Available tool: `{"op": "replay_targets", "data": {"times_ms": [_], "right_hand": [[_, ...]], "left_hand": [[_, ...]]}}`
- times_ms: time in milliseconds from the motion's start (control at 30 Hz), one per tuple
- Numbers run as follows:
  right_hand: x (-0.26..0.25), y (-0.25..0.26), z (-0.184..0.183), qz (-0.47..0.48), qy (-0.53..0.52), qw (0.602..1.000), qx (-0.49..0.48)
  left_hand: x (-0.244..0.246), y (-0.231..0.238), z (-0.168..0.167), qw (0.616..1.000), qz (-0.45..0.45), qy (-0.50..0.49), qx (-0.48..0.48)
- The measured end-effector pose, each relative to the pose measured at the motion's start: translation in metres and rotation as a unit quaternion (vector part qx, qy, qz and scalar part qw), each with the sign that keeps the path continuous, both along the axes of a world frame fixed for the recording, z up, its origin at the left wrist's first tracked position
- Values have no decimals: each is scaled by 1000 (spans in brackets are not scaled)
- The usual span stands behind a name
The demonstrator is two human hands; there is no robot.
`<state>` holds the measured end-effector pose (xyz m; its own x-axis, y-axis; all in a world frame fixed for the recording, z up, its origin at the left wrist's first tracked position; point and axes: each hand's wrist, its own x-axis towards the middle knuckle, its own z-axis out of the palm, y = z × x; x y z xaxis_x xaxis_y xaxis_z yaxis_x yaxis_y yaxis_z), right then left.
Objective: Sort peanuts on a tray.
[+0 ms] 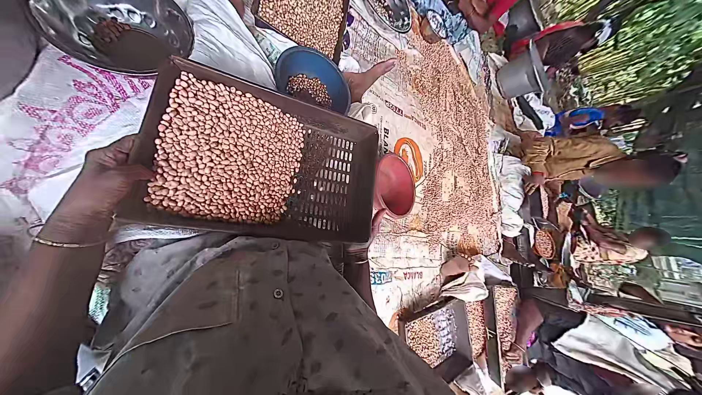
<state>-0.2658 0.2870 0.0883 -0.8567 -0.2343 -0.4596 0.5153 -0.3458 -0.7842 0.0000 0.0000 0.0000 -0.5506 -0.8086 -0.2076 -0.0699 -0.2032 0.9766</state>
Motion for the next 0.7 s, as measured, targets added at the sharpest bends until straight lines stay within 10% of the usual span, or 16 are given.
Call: {"op": "replay_targets", "data": {"times_ms": [100,400,600,700], "right_hand": [[-36,50,-82,188,127,974,-8],[-26,62,-76,199,165,949,181],[-40,49,-61,213,402,744,489],[-33,23,-46,157,539,696,448]], "left_hand": [[-2,-14,-21,997,-33,7,-64],[-2,-6,-19,992,-64,-39,-101],[-16,-6,7,930,-100,-261,-238],[-36,20,24,890,-19,-280,-360]]}}
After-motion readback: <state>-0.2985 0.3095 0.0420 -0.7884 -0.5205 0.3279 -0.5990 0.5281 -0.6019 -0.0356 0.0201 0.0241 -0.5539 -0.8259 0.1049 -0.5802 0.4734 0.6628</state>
